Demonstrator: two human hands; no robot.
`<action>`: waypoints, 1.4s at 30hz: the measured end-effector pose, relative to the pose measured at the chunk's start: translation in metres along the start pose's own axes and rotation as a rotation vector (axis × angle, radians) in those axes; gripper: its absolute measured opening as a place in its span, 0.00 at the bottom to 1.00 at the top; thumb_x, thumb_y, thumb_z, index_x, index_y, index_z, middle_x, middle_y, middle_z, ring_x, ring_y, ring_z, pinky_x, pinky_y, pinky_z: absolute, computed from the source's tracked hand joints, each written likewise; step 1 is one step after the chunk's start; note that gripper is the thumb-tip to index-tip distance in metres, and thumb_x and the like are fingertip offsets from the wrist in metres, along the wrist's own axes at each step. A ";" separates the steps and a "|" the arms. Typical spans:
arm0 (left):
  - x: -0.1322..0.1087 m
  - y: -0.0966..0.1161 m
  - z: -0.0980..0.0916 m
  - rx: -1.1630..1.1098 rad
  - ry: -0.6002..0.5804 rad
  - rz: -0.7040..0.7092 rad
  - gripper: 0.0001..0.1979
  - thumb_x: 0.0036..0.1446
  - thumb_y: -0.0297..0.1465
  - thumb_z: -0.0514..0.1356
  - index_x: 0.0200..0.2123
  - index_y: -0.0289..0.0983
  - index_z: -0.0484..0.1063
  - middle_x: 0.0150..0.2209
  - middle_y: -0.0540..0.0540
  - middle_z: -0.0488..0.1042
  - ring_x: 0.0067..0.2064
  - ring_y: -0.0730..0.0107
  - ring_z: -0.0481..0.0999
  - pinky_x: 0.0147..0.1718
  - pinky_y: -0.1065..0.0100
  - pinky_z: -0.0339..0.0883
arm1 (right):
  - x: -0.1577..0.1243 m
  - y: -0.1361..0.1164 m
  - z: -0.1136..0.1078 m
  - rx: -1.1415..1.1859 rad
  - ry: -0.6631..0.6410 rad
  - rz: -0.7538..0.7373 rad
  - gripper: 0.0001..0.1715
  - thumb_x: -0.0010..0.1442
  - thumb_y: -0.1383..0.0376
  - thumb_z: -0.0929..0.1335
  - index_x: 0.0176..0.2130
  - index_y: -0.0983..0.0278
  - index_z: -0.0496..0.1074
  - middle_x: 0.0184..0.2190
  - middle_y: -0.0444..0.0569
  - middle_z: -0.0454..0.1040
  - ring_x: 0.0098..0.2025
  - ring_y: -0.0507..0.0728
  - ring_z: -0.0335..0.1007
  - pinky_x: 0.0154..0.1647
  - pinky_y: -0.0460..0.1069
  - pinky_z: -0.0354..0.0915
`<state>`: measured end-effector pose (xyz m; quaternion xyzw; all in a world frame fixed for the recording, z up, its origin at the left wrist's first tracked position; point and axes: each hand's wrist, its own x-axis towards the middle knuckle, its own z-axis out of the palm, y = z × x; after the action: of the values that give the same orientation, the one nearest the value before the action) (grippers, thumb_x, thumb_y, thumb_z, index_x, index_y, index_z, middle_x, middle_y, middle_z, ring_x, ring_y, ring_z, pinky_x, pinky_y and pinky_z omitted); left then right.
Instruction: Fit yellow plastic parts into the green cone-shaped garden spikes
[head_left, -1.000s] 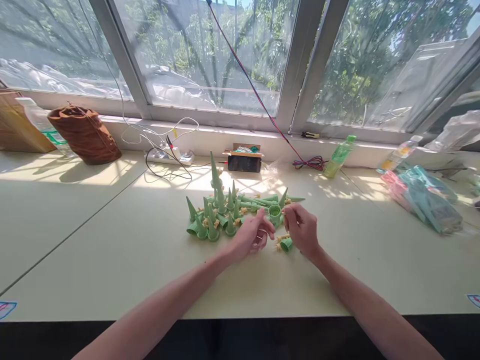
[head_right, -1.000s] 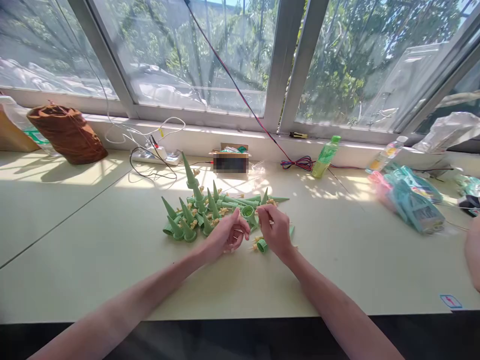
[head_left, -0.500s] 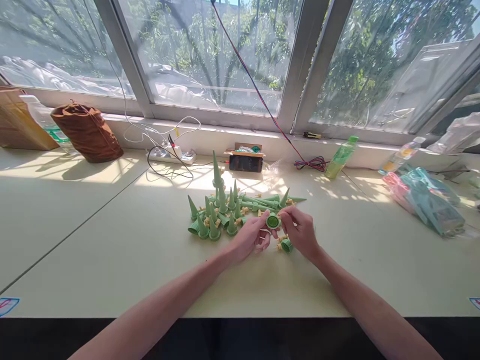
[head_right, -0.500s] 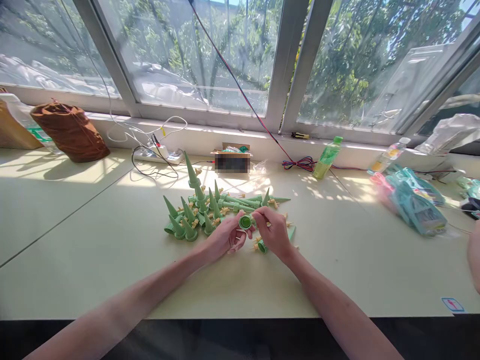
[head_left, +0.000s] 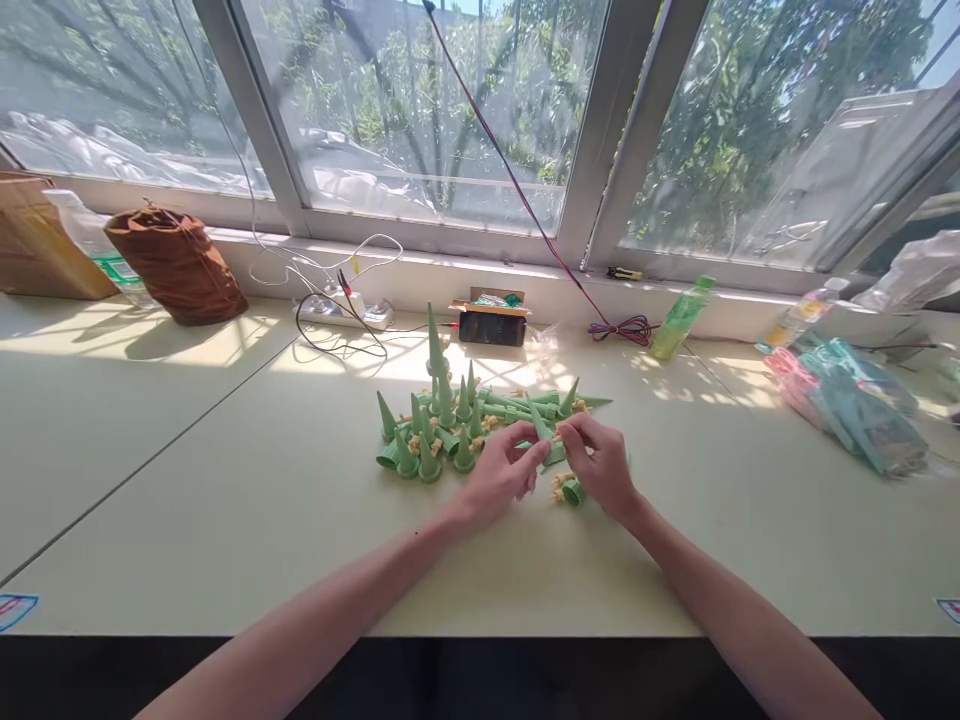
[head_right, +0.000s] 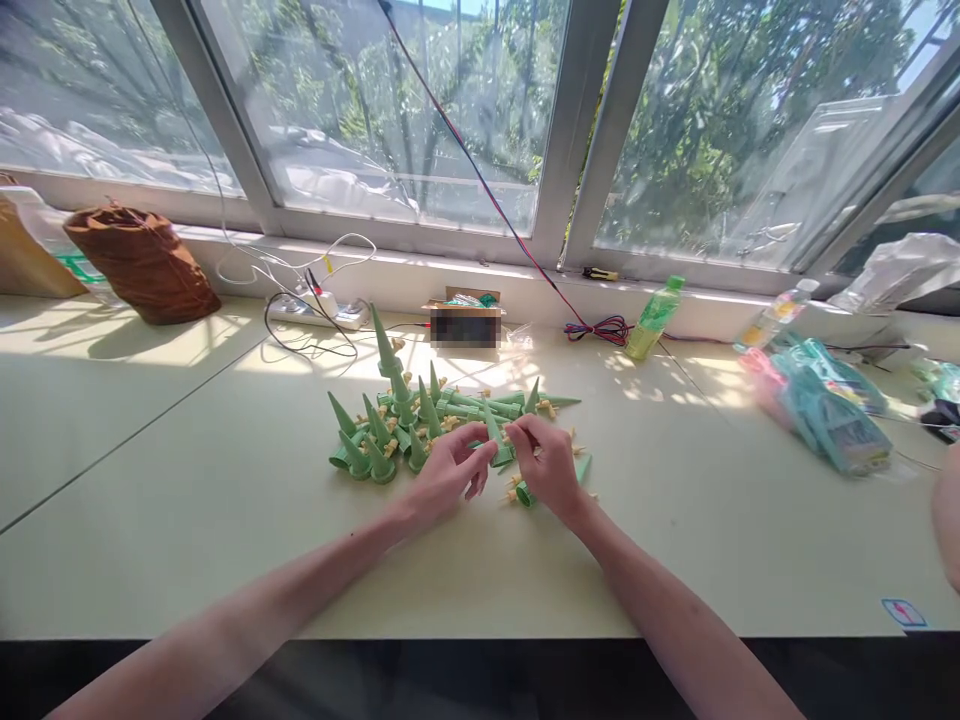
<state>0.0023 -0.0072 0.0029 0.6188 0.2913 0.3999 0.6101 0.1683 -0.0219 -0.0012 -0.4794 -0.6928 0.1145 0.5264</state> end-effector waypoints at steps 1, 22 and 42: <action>-0.001 0.000 0.001 0.027 0.011 0.017 0.18 0.58 0.45 0.61 0.36 0.35 0.66 0.18 0.56 0.62 0.16 0.79 0.61 0.15 0.75 0.55 | 0.000 0.000 0.000 0.000 0.000 0.003 0.18 0.67 0.59 0.63 0.27 0.63 0.65 0.17 0.38 0.60 0.20 0.48 0.54 0.22 0.45 0.54; 0.002 -0.004 0.000 0.173 0.127 0.058 0.24 0.63 0.49 0.53 0.29 0.34 0.69 0.22 0.50 0.68 0.16 0.81 0.60 0.16 0.75 0.53 | -0.004 0.004 0.001 0.051 0.165 0.105 0.18 0.67 0.56 0.63 0.30 0.63 0.68 0.17 0.39 0.62 0.19 0.49 0.57 0.21 0.45 0.58; 0.001 -0.008 -0.001 -0.036 0.070 -0.055 0.21 0.55 0.49 0.62 0.30 0.36 0.67 0.14 0.56 0.62 0.15 0.79 0.59 0.17 0.75 0.54 | -0.004 0.000 0.001 0.059 0.051 0.038 0.16 0.67 0.58 0.63 0.28 0.62 0.66 0.16 0.39 0.62 0.18 0.49 0.58 0.20 0.45 0.57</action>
<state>0.0032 -0.0053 -0.0047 0.5850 0.3224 0.4096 0.6213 0.1670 -0.0246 -0.0043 -0.4795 -0.6662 0.1325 0.5556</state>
